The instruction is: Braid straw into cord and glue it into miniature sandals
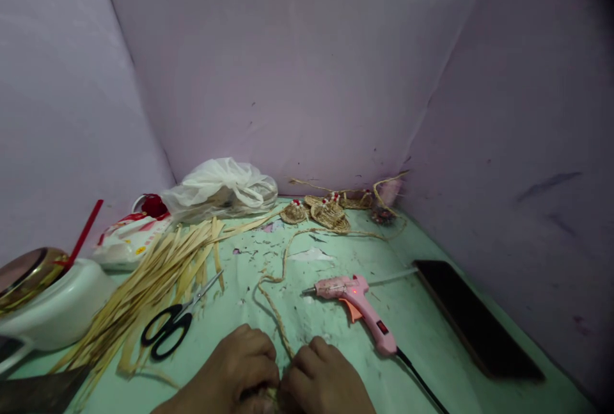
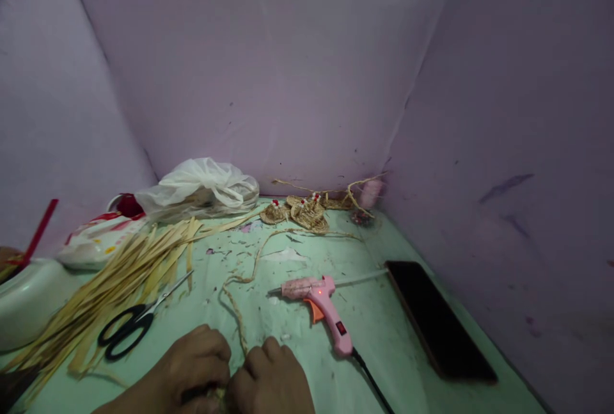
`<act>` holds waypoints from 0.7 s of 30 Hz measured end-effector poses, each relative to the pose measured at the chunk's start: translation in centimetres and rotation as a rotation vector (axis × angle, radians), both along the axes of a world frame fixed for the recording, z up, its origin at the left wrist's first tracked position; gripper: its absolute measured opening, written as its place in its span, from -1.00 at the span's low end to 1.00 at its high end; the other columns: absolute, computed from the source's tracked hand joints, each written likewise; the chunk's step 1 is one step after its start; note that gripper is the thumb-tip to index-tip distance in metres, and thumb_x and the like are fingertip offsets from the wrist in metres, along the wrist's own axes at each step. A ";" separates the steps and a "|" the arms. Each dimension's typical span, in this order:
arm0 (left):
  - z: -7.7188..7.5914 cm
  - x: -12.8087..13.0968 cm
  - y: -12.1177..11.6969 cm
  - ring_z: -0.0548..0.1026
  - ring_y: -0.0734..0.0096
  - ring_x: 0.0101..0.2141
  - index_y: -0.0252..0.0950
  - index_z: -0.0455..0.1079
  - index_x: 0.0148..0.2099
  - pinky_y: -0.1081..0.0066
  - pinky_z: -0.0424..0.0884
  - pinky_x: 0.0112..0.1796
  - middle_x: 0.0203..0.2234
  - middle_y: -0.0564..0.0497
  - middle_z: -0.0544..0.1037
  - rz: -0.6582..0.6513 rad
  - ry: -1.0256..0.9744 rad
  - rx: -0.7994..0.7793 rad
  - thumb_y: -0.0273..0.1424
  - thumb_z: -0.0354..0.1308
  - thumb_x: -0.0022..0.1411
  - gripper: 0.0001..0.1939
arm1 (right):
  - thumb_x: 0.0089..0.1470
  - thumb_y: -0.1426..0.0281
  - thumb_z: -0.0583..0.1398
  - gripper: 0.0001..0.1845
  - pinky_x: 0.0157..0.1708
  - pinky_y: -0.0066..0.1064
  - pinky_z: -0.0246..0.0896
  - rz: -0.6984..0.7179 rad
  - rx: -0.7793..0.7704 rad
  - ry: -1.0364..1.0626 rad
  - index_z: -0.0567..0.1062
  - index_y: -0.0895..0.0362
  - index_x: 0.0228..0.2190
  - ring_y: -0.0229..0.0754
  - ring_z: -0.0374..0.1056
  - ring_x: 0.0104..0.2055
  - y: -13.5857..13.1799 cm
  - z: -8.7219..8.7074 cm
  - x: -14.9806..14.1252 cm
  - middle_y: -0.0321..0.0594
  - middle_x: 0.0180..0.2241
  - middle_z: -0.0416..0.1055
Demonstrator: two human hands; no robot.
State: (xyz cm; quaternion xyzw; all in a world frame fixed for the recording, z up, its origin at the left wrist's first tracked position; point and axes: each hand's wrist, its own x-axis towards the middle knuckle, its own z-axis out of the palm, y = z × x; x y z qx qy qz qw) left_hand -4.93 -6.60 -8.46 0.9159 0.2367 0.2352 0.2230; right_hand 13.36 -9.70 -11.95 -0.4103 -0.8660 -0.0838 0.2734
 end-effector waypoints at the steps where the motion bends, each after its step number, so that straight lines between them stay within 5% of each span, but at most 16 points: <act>1: -0.2 -0.1 0.0 0.34 0.41 -0.41 -0.26 0.30 -0.42 0.42 0.25 -0.36 -0.45 0.00 0.41 0.001 -0.002 -0.005 -0.33 -0.01 0.14 -0.85 | -0.19 0.30 0.33 -0.76 -0.63 -0.38 -0.20 0.014 -0.007 0.001 0.37 0.10 -0.63 -0.24 0.11 -0.56 0.1 -0.1 -0.1 -0.34 -0.64 0.32; 8: 0.6 -0.1 -0.4 0.32 0.41 -0.39 -0.27 0.28 -0.43 0.39 0.21 -0.33 -0.43 0.01 0.40 0.024 0.047 0.004 -0.36 -0.01 0.15 -0.86 | -0.23 0.38 0.35 -0.80 -0.56 -0.41 -0.11 0.139 -0.196 0.014 0.40 0.10 -0.57 -0.28 0.15 -0.51 0.3 1.3 0.5 -0.38 -0.56 0.37; 14: 0.5 0.2 -0.1 0.30 0.38 -0.42 -0.28 0.27 -0.40 0.34 0.16 -0.37 -0.47 -0.02 0.39 -0.035 0.065 0.145 -0.37 -0.06 0.15 -0.85 | -0.07 0.37 0.27 -0.81 -0.54 -0.37 -0.16 0.113 -0.094 -0.024 0.39 0.10 -0.61 -0.27 0.14 -0.50 0.4 1.2 0.6 -0.36 -0.59 0.34; 21: 1.2 0.5 0.5 0.29 0.38 -0.41 -0.26 0.27 -0.40 0.34 0.19 -0.35 -0.47 0.03 0.39 -0.101 0.111 0.137 -0.52 0.01 -0.01 -0.91 | -0.06 0.34 0.26 -0.85 -0.46 -0.40 -0.05 0.187 -0.271 0.019 0.44 0.12 -0.57 -0.29 0.17 -0.45 0.7 1.6 0.6 -0.37 -0.55 0.36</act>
